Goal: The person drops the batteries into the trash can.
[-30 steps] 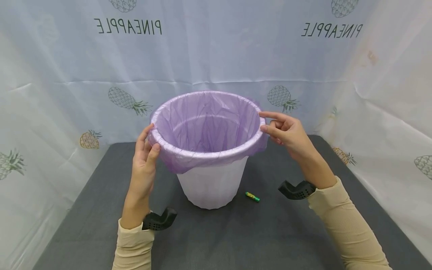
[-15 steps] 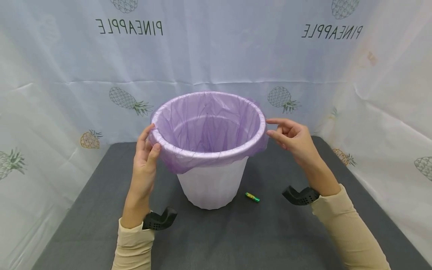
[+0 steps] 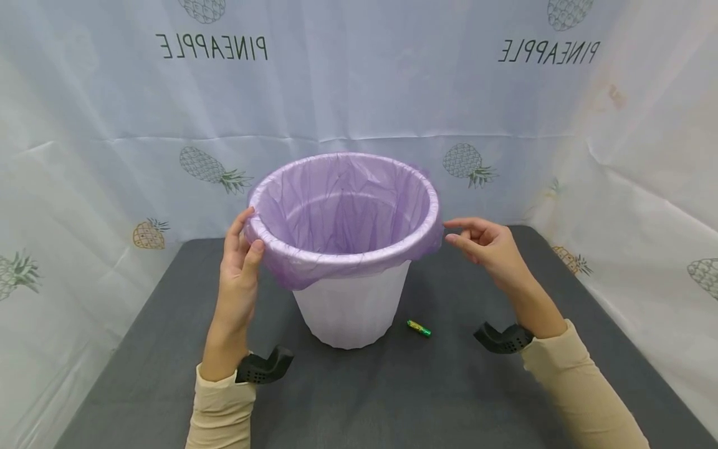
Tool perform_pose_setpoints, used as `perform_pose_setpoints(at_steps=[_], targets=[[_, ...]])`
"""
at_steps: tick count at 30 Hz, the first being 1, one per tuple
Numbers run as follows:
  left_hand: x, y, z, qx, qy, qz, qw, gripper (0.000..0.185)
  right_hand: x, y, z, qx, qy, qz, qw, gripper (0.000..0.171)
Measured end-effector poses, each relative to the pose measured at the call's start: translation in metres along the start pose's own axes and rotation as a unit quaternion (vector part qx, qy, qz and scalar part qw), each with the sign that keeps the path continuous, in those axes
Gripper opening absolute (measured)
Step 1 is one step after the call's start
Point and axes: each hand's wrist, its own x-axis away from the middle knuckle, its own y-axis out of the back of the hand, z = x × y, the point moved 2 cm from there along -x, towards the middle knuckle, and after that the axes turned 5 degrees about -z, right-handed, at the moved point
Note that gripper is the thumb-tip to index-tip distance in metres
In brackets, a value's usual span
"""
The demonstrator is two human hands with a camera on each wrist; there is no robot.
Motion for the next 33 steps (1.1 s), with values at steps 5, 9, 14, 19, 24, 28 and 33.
perform_pose_setpoints(at_steps=[5,9,14,19,24,28,33], targets=[[0.0,0.0,0.0,0.006,-0.008,-0.002,1.0,0.046,0.004,0.002,-0.009,0.017,-0.009,0.0,1.0,0.024],[-0.001,0.0,-0.001,0.013,-0.013,0.004,0.9998,0.046,0.008,0.003,-0.019,0.028,-0.02,0.007,0.999,0.022],[0.0,0.0,0.0,0.01,-0.008,-0.001,0.9999,0.046,0.015,0.001,-0.032,0.042,-0.037,0.023,0.998,0.024],[0.0,0.0,0.001,0.005,-0.001,-0.009,1.0,0.046,0.021,0.001,-0.043,0.053,-0.059,0.025,0.996,0.025],[-0.001,-0.001,0.001,0.009,-0.01,-0.001,0.9999,0.046,0.025,0.001,-0.05,0.058,-0.071,0.029,0.995,0.024],[-0.001,-0.001,0.001,0.008,-0.011,0.001,0.9999,0.045,0.028,0.002,-0.057,0.065,-0.074,0.036,0.994,0.025],[0.0,-0.002,0.001,0.008,-0.008,0.004,0.9999,0.046,0.032,0.003,-0.067,0.074,-0.078,0.047,0.993,0.026]])
